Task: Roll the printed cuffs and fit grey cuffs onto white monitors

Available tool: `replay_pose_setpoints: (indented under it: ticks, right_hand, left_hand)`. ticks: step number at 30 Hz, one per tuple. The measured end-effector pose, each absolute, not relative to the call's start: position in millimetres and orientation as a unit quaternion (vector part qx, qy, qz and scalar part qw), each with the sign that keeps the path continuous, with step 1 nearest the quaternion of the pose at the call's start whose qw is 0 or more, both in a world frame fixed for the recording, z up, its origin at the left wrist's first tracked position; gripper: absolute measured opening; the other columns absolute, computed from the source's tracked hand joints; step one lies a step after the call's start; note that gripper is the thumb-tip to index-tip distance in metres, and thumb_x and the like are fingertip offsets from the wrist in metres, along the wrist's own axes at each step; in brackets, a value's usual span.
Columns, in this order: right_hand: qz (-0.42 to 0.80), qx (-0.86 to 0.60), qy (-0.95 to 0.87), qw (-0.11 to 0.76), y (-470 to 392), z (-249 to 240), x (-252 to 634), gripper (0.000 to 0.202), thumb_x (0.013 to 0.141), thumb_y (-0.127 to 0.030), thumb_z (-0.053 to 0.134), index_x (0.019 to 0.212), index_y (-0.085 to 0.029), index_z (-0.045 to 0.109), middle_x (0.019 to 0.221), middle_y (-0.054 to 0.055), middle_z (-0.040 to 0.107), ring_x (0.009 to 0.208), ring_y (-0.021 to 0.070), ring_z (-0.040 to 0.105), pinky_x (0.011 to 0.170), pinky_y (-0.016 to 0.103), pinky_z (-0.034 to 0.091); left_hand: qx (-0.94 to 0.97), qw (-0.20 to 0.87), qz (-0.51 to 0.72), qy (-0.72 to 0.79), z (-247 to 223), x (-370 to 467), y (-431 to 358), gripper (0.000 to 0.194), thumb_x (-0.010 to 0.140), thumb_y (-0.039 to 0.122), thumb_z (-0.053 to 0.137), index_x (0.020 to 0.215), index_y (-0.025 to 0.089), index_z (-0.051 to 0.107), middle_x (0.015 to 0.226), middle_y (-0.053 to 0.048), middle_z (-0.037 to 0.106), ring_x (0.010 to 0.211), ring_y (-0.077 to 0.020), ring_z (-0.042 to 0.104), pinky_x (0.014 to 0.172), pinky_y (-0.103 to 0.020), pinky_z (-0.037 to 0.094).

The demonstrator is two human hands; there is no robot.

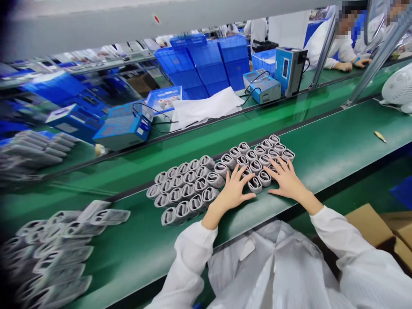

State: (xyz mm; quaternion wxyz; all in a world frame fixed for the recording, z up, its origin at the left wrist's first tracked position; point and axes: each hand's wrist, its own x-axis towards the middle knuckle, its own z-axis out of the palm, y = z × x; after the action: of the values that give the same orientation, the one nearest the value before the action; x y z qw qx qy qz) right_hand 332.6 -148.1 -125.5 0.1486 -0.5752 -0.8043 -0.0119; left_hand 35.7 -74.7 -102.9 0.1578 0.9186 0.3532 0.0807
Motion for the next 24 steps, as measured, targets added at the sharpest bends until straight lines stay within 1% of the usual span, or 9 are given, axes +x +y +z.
replay_pose_setpoints:
  ticks: [3,5,8,10,14,16,19,21,24]
  right_hand:
    - [-0.023,-0.58,-0.798,0.16,-175.8,-144.8,336.0,0.105,0.095,-0.055,0.083,0.182,-0.036,0.029,0.195,0.013,0.011,0.178,0.0529,0.015,0.139,0.082,0.018]
    - [-0.027,-0.588,-0.791,0.166,-206.5,-158.8,344.7,0.098,0.098,-0.055,0.079,0.181,-0.037,0.03,0.195,0.013,0.007,0.176,0.0561,0.016,0.135,0.086,0.021]
    - [-0.007,-0.589,-0.786,0.187,-248.1,-173.7,359.8,0.085,0.103,-0.049,0.071,0.179,-0.04,0.033,0.19,0.015,0.027,0.168,0.0541,0.035,0.13,0.086,0.032]
    - [0.001,-0.586,-0.774,0.238,-260.5,-175.5,367.0,0.081,0.104,-0.043,0.068,0.178,-0.041,0.033,0.181,0.016,0.042,0.16,0.0496,0.046,0.126,0.081,0.042]
    - [-0.024,-0.587,-0.732,0.344,-235.2,-156.7,368.8,0.075,0.106,-0.036,0.063,0.176,-0.04,0.037,0.175,0.015,0.047,0.155,0.0453,0.053,0.126,0.073,0.047]
    - [-0.023,-0.595,-0.73,0.337,-204.2,-138.5,363.8,0.069,0.107,-0.039,0.06,0.174,-0.037,0.043,0.18,0.013,0.043,0.163,0.0459,0.047,0.132,0.072,0.043]
    - [-0.015,-0.597,-0.756,0.269,-153.4,-111.0,352.1,0.064,0.11,-0.048,0.055,0.172,-0.03,0.049,0.188,0.012,0.035,0.176,0.0461,0.028,0.139,0.074,0.032]
    - [-0.019,-0.589,-0.776,0.224,-125.9,-99.5,344.1,0.065,0.112,-0.054,0.051,0.171,-0.026,0.051,0.19,0.013,0.03,0.179,0.0445,0.017,0.142,0.074,0.025]
    - [-0.022,-0.587,-0.79,0.173,-104.8,-97.4,335.5,0.069,0.114,-0.058,0.048,0.173,-0.024,0.049,0.191,0.013,0.027,0.18,0.0444,0.014,0.144,0.073,0.02]
  left_hand:
    - [0.914,0.153,0.106,0.361,-104.6,35.0,-72.1,0.066,0.103,0.057,0.076,0.161,0.028,0.063,0.189,-0.018,0.029,0.179,-0.0538,0.008,0.133,-0.093,0.011]
    - [0.911,0.141,0.121,0.368,-108.7,36.9,-77.3,0.063,0.102,0.059,0.077,0.154,0.025,0.069,0.189,-0.02,0.029,0.178,-0.0555,0.007,0.133,-0.093,0.007]
    - [0.915,0.13,0.15,0.352,-113.8,40.4,-83.3,0.073,0.096,0.061,0.082,0.158,0.027,0.066,0.189,-0.022,0.028,0.178,-0.0558,0.01,0.133,-0.093,0.005]
    - [0.913,0.118,0.177,0.349,-114.3,43.4,-82.2,0.075,0.101,0.059,0.077,0.166,0.027,0.058,0.188,-0.021,0.03,0.178,-0.0506,0.014,0.138,-0.086,0.01]
    - [0.887,0.097,0.195,0.407,-115.8,53.1,-73.0,0.069,0.113,0.041,0.056,0.175,0.014,0.043,0.186,-0.022,0.037,0.178,-0.0443,0.023,0.142,-0.073,0.025]
    - [0.89,0.094,0.184,0.405,-120.5,56.9,-70.4,0.061,0.113,0.027,0.048,0.173,0.014,0.045,0.185,-0.021,0.04,0.179,-0.0423,0.023,0.14,-0.071,0.031]
    - [0.913,0.077,0.181,0.358,-130.0,56.8,-74.1,0.063,0.111,0.011,0.037,0.172,0.02,0.049,0.183,-0.016,0.044,0.18,-0.0364,0.023,0.142,-0.068,0.033]
    - [0.927,0.059,0.18,0.325,-133.7,53.4,-81.3,0.066,0.11,0.007,0.036,0.172,0.021,0.05,0.183,-0.015,0.045,0.179,-0.0352,0.024,0.143,-0.068,0.032]
    - [0.942,0.04,0.172,0.286,-130.2,46.1,-94.7,0.064,0.109,0.007,0.04,0.17,0.021,0.054,0.183,-0.014,0.045,0.178,-0.0353,0.026,0.143,-0.068,0.032]
